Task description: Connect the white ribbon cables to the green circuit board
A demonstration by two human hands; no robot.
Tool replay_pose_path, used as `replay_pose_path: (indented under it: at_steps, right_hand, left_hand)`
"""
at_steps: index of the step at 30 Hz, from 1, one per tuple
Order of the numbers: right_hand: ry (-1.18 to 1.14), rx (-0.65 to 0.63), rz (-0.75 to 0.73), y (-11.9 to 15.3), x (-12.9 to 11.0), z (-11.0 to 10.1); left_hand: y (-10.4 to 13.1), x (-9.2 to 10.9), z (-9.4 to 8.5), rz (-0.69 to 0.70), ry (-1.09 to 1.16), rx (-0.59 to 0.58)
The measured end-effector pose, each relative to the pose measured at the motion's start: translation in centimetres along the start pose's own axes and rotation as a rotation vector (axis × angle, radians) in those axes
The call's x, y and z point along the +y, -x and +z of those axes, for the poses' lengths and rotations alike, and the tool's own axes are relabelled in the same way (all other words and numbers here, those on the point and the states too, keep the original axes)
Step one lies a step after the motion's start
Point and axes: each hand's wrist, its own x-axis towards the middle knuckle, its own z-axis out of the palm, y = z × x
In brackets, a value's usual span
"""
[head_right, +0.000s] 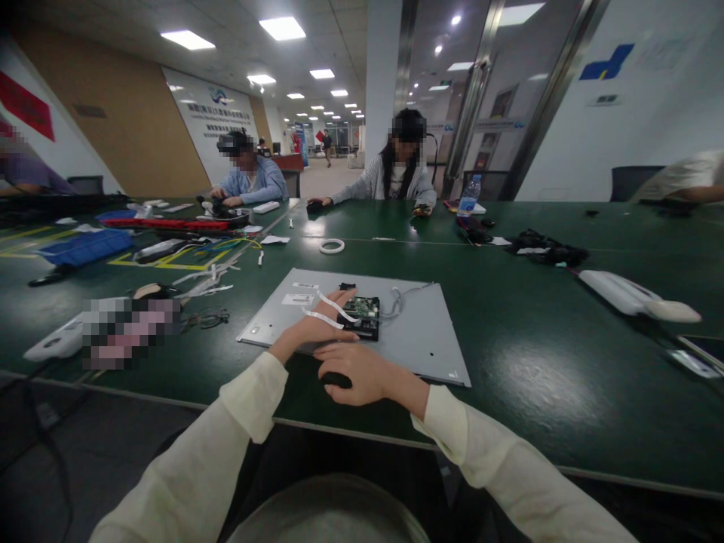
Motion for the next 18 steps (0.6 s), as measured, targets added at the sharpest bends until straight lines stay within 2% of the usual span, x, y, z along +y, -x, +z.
replay_pose_path:
  at_steps: [9, 18]
  right_hand:
    - [-0.022, 0.018, -0.009, -0.1, 0.0, -0.1]
    - [-0.021, -0.002, 0.023, -0.2, -0.3, -0.5]
  left_hand:
    - [0.0, 0.2, 0.7, -0.091, 0.03, -0.031]
    - [0.0, -0.9, 1.1, -0.074, 0.066, 0.036]
